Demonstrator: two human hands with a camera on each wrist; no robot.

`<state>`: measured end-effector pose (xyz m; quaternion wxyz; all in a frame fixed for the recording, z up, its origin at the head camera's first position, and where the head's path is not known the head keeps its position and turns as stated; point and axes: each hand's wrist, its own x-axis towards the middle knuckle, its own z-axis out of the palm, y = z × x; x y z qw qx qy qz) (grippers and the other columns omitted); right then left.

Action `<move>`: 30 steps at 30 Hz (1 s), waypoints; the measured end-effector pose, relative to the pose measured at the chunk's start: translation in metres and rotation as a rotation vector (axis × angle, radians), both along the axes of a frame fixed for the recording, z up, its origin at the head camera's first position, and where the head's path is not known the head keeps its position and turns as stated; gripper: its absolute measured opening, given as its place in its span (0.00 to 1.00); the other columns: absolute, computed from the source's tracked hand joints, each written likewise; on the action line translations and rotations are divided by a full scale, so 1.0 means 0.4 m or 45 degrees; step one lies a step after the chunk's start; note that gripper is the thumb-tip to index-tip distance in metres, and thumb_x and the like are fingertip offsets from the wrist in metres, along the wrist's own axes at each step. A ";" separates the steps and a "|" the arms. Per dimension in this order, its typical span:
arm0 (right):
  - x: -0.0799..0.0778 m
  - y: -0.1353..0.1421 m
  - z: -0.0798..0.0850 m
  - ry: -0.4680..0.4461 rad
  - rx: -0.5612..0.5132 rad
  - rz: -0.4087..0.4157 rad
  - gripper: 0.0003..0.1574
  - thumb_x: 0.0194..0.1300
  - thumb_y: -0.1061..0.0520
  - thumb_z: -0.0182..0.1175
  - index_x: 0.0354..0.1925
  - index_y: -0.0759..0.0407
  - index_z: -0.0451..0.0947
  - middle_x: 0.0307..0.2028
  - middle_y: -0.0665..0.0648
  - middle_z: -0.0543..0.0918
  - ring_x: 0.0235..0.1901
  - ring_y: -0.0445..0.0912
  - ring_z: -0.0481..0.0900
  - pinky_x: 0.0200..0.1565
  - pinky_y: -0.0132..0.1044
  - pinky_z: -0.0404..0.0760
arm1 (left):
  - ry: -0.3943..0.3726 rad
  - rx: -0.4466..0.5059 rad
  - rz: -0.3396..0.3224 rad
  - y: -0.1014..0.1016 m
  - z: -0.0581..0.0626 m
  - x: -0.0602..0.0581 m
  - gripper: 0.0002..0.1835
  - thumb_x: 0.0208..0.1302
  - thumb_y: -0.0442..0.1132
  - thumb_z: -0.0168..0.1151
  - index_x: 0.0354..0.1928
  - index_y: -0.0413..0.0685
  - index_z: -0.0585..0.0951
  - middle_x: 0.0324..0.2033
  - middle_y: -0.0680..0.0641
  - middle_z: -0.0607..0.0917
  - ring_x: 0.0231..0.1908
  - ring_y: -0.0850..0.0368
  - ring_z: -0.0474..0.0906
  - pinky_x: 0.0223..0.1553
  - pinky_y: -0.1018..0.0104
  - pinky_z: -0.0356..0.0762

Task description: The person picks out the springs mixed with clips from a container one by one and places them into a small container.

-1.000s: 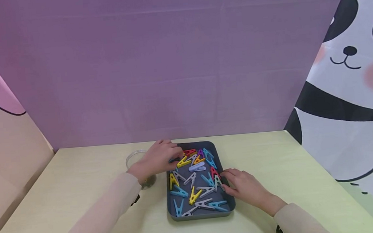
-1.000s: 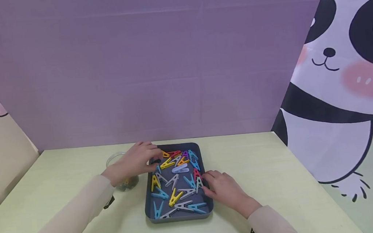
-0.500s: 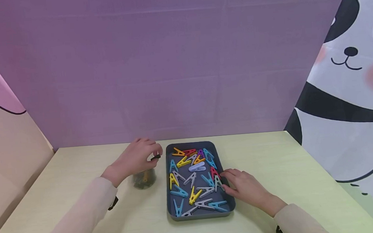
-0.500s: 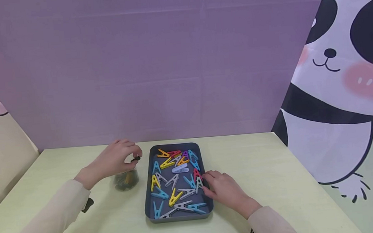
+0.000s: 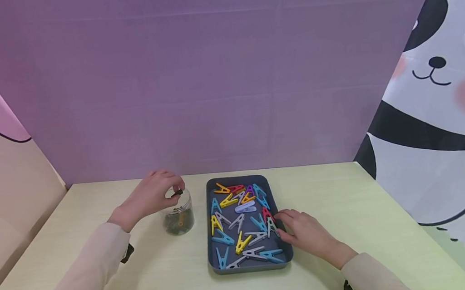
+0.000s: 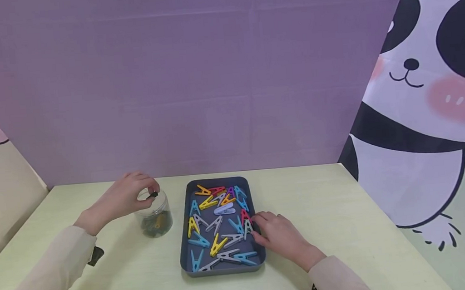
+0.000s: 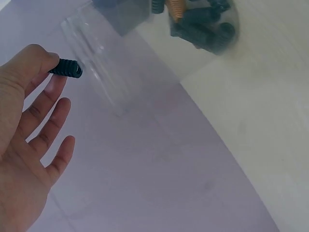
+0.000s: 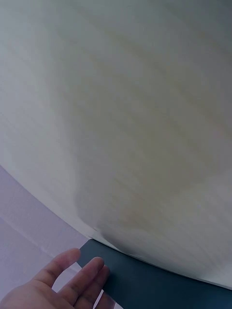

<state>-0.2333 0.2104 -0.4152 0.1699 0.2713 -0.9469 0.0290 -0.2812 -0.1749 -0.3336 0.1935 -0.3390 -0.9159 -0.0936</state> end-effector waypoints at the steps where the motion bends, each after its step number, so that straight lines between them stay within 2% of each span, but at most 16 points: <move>1: 0.000 0.000 0.000 -0.001 -0.001 -0.001 0.23 0.57 0.47 0.59 0.47 0.60 0.76 0.45 0.57 0.80 0.44 0.49 0.79 0.44 0.44 0.78 | -0.001 -0.003 0.005 -0.003 -0.003 0.000 0.06 0.51 0.38 0.63 0.33 0.57 0.79 0.29 0.60 0.79 0.37 0.61 0.71 0.48 0.53 0.66; 14: 0.003 -0.001 0.001 -0.015 -0.002 -0.013 0.23 0.58 0.46 0.59 0.47 0.60 0.76 0.46 0.57 0.80 0.45 0.49 0.79 0.44 0.43 0.78 | -0.046 -0.022 0.038 -0.020 -0.038 -0.003 0.07 0.50 0.40 0.66 0.32 0.57 0.79 0.28 0.61 0.79 0.35 0.60 0.69 0.41 0.60 0.63; 25: 0.004 -0.001 0.002 -0.015 0.004 -0.016 0.23 0.58 0.46 0.59 0.47 0.59 0.76 0.45 0.56 0.80 0.45 0.48 0.79 0.44 0.43 0.78 | -0.075 0.011 0.026 -0.025 -0.054 -0.016 0.07 0.50 0.39 0.66 0.33 0.57 0.80 0.29 0.61 0.80 0.34 0.62 0.70 0.42 0.58 0.65; 30: 0.005 -0.001 0.003 -0.017 0.008 -0.016 0.24 0.58 0.46 0.59 0.47 0.59 0.76 0.46 0.57 0.80 0.45 0.48 0.78 0.45 0.43 0.78 | -0.123 0.016 0.043 -0.024 -0.056 -0.021 0.08 0.50 0.40 0.66 0.33 0.56 0.80 0.29 0.61 0.81 0.35 0.61 0.70 0.45 0.57 0.65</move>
